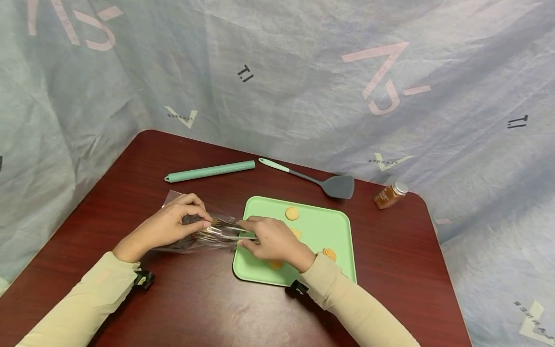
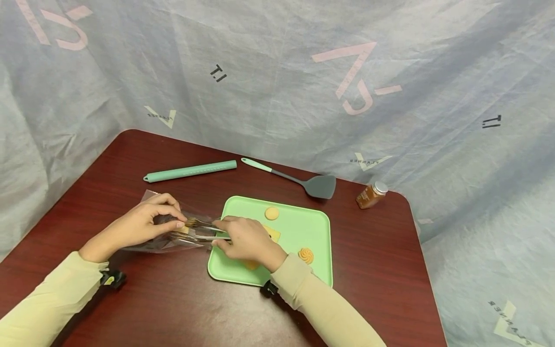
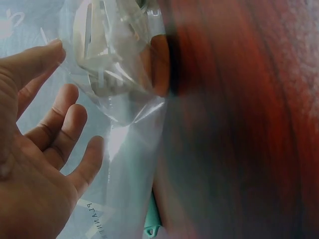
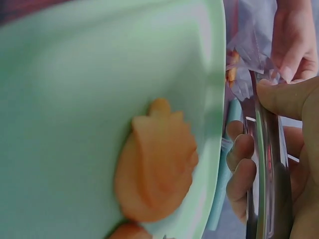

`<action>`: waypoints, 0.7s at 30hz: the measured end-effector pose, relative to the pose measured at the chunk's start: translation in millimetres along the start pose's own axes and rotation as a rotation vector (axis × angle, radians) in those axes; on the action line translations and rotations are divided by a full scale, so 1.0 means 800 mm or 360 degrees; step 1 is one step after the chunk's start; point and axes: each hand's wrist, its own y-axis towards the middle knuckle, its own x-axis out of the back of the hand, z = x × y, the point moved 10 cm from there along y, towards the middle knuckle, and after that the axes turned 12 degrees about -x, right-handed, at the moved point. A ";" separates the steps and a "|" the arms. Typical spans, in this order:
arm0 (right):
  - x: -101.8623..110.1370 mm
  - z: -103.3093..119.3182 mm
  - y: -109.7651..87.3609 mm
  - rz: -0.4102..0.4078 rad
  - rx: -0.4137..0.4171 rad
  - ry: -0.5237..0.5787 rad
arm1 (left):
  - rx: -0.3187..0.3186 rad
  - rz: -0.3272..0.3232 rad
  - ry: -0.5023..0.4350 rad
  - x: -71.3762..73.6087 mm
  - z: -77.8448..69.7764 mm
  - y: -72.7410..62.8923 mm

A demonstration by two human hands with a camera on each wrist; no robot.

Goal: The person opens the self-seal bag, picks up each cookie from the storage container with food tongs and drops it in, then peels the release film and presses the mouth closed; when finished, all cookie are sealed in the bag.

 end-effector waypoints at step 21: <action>-0.006 0.003 0.007 0.0041 -0.0020 -0.0036 | 0.0054 -0.0005 -0.0004 0.004 0.005 -0.005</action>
